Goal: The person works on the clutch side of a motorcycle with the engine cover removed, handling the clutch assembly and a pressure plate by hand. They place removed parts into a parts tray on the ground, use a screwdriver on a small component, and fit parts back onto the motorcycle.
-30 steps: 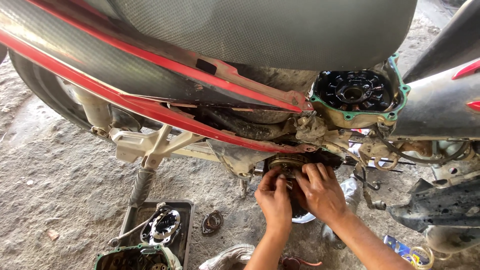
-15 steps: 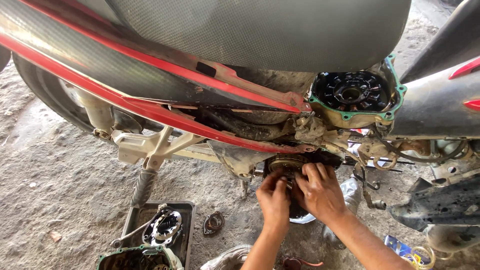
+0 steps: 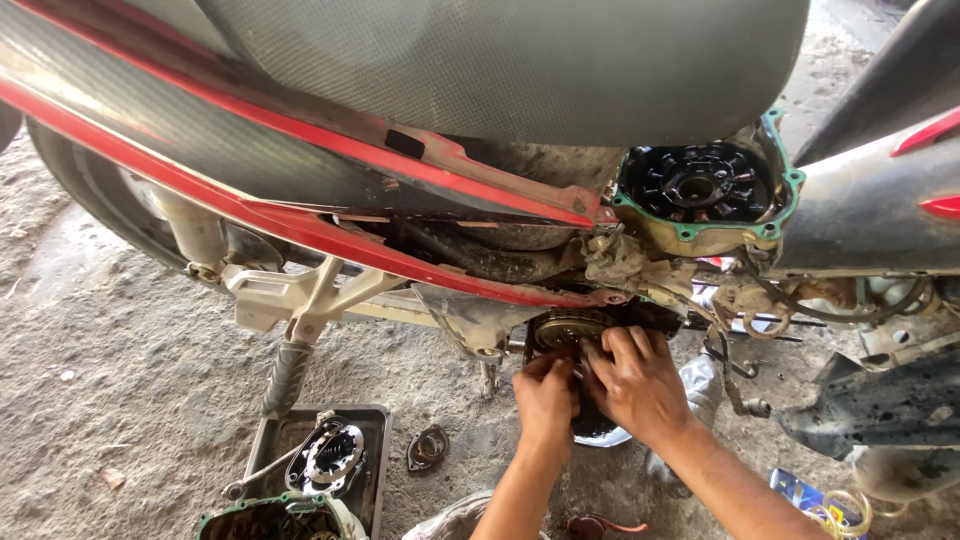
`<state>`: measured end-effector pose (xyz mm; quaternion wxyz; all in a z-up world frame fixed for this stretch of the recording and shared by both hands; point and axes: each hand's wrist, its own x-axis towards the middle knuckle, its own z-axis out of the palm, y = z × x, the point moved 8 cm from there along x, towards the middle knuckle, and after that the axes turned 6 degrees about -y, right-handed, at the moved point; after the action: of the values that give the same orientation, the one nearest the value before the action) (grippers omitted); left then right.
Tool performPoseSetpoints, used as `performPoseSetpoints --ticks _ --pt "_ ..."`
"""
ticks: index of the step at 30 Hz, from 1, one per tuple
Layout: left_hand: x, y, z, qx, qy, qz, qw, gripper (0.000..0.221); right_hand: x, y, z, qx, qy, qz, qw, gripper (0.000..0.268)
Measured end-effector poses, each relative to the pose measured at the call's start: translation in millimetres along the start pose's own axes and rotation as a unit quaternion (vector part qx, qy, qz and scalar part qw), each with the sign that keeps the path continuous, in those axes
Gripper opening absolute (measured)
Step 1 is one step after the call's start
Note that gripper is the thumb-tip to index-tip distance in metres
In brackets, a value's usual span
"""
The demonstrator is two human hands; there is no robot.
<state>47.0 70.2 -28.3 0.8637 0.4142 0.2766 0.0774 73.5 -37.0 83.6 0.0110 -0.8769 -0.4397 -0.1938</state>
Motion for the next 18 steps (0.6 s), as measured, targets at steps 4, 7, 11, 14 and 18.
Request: performPoseSetpoints --ticks 4,7,11,14,18 --pt "-3 15 6 -0.117 -0.03 0.052 0.991 0.016 4 0 -8 0.006 -0.008 0.01 1.0 0.041" --pt "3 3 -1 0.011 -0.011 -0.022 1.0 0.015 3 -2 -5 0.015 0.01 -0.008 1.0 0.047" --pt "9 1 2 -0.047 -0.046 0.029 0.997 0.011 3 1 -5 0.017 -0.007 0.016 1.0 0.041" --pt "10 2 -6 -0.111 -0.031 0.05 0.992 0.015 9 -4 -16 0.022 0.003 0.008 1.0 0.044" --pt "7 -8 8 -0.04 -0.076 -0.015 0.996 0.01 3 1 -9 0.024 0.018 0.011 0.999 0.04"
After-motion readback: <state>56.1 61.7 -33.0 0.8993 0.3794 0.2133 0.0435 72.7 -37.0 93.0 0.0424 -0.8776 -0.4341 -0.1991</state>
